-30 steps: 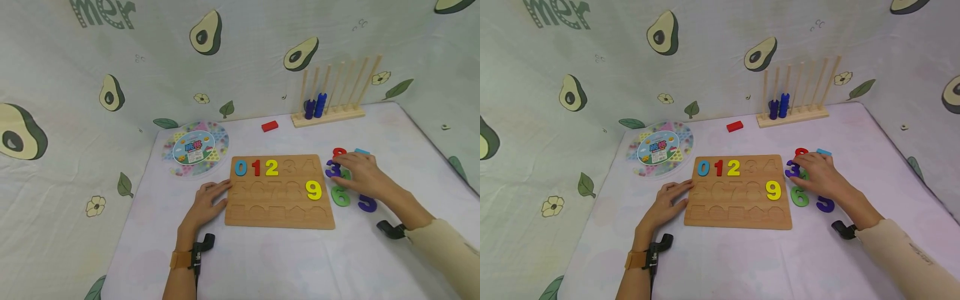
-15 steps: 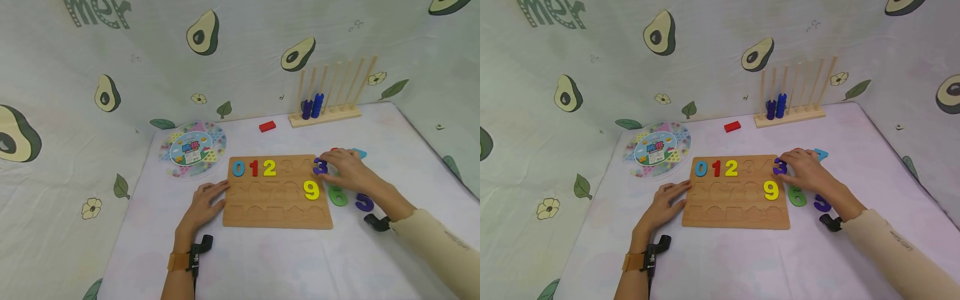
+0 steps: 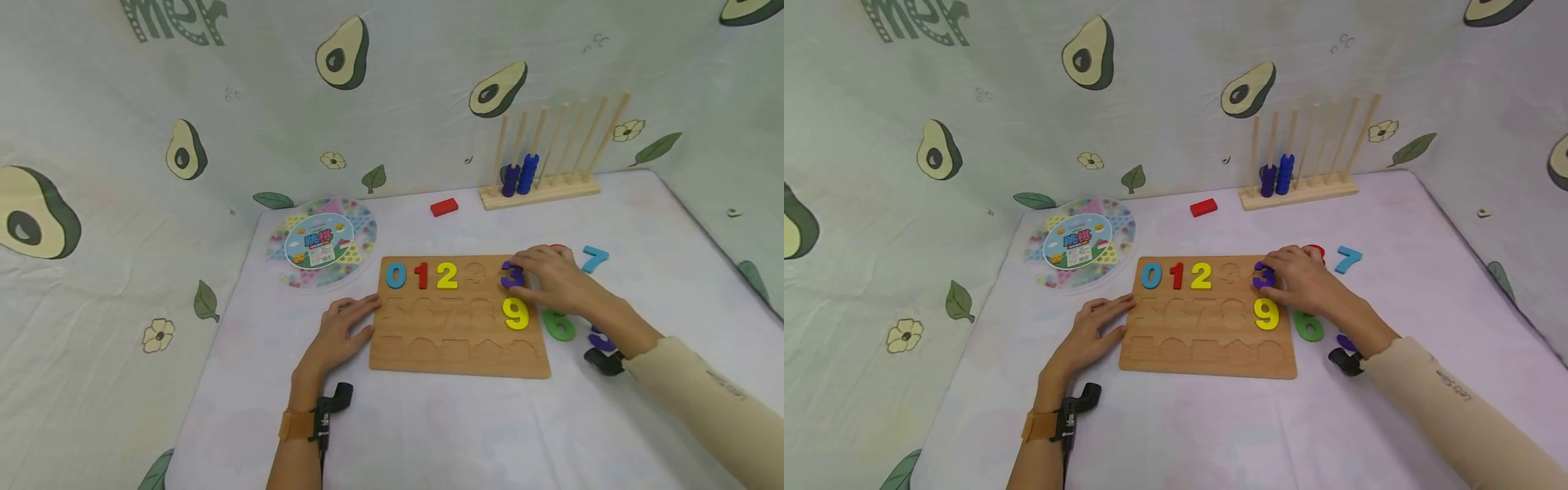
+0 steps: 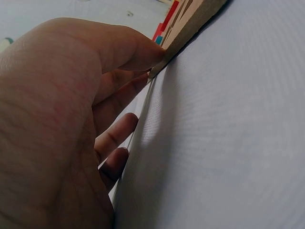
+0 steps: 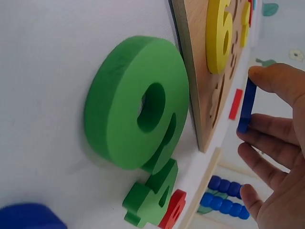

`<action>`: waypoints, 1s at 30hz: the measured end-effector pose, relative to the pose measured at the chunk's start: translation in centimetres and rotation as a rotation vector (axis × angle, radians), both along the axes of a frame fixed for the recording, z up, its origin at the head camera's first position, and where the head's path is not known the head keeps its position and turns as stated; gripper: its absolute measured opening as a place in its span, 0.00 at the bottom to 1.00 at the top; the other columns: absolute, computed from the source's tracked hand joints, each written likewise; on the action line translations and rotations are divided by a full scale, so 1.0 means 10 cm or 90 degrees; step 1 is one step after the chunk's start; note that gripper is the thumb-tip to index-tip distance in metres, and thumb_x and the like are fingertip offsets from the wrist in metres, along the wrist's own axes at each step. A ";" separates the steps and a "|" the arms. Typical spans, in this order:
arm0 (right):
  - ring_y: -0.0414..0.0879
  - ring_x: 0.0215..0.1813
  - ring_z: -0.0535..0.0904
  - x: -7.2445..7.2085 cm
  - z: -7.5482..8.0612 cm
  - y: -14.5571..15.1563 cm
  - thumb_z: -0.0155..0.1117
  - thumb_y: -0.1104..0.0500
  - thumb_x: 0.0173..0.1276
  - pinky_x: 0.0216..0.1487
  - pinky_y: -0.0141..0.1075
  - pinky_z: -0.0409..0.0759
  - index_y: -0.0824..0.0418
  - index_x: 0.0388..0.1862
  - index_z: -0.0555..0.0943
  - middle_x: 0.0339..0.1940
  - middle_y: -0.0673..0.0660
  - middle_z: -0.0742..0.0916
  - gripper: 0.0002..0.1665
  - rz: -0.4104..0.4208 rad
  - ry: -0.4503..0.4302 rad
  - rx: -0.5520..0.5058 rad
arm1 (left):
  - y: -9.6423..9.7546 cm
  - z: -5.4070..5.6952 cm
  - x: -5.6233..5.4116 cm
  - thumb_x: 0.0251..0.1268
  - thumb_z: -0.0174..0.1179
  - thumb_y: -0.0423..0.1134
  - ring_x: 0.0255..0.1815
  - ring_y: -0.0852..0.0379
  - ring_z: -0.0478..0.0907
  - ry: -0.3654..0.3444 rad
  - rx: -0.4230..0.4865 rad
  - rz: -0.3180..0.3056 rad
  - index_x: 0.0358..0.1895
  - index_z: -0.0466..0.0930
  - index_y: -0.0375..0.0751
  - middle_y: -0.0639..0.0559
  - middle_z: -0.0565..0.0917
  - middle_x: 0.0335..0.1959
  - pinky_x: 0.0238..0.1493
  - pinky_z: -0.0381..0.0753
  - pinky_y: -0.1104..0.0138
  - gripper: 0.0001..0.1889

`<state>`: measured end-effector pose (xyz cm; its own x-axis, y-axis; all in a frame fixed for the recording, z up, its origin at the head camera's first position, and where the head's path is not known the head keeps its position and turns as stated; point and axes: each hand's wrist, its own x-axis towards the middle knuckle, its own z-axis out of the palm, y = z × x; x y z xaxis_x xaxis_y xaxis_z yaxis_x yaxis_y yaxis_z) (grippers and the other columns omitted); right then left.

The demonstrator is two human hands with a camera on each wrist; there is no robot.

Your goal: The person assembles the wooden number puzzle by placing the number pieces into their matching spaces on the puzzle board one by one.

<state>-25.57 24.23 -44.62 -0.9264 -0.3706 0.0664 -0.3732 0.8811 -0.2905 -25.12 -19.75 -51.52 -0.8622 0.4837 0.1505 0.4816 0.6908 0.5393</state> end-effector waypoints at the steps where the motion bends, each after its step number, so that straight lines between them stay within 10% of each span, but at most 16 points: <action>1: 0.65 0.67 0.66 -0.01 -0.01 -0.01 0.74 0.46 0.63 0.64 0.65 0.54 0.65 0.63 0.79 0.63 0.66 0.80 0.36 0.002 0.001 0.001 | 0.00 0.00 0.00 0.72 0.59 0.44 0.68 0.51 0.59 -0.002 -0.002 0.002 0.72 0.72 0.57 0.65 0.68 0.74 0.63 0.56 0.47 0.26; 30: 0.63 0.68 0.67 -0.26 -0.07 -0.34 0.72 0.46 0.64 0.66 0.65 0.54 0.64 0.61 0.80 0.61 0.63 0.82 0.33 0.033 -0.008 0.028 | 0.01 0.01 -0.02 0.72 0.58 0.45 0.68 0.51 0.60 -0.013 -0.007 0.003 0.72 0.72 0.58 0.65 0.68 0.74 0.64 0.55 0.48 0.26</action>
<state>-28.19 20.84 -45.36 -0.9064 -0.4209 0.0368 -0.4156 0.8726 -0.2568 -25.35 -19.68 -51.42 -0.8675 0.4810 0.1269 0.4670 0.6995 0.5410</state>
